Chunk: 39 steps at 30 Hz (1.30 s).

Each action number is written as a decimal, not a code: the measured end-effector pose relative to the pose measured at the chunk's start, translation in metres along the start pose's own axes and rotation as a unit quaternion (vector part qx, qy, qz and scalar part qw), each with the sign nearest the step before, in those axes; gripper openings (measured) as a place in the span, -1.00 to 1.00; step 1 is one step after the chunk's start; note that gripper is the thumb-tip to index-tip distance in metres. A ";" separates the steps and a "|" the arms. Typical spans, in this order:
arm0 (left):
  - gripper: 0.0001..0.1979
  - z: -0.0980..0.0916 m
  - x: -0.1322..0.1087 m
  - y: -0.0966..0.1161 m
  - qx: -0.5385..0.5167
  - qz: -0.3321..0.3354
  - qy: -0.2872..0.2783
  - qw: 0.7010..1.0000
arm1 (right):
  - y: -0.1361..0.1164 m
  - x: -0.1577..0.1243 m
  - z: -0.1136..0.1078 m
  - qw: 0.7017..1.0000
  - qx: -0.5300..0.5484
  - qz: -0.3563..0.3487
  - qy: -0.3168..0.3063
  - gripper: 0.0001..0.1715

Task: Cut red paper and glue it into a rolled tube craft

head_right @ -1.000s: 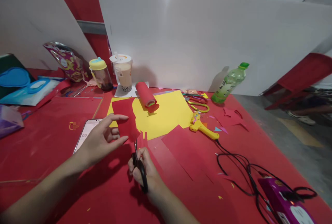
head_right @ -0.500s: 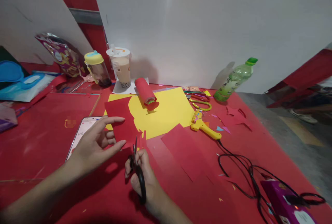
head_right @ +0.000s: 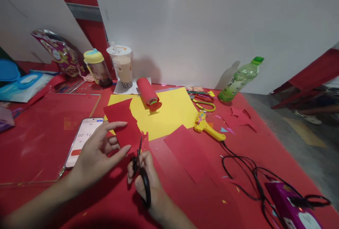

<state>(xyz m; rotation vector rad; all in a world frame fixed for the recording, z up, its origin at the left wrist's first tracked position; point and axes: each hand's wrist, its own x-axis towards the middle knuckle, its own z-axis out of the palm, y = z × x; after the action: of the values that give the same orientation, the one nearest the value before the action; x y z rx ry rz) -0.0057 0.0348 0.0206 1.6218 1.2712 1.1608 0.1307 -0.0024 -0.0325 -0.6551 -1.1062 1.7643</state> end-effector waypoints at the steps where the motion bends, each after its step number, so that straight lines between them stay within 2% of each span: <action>1: -0.65 0.001 -0.001 0.000 0.000 -0.004 0.006 1.000 | -0.001 0.000 0.001 1.000 0.004 0.001 0.004 -0.51; 7: -0.65 0.007 -0.004 -0.002 -0.009 -0.025 0.026 0.999 | -0.001 0.000 0.002 1.000 0.012 -0.009 0.025 -0.50; 22: -0.64 0.009 -0.006 -0.002 0.007 0.000 0.050 0.999 | -0.002 -0.002 0.001 0.999 -0.014 -0.009 0.030 -0.54; 39: -0.65 0.016 -0.007 -0.006 0.000 -0.008 0.080 0.997 | -0.002 -0.001 0.004 0.999 -0.002 -0.012 0.039 -0.57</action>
<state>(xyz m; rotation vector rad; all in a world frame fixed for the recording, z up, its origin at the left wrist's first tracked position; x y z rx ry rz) 0.0071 0.0288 0.0084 1.5408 1.3819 1.3022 0.1289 -0.0046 -0.0285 -0.7032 -1.0601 1.7020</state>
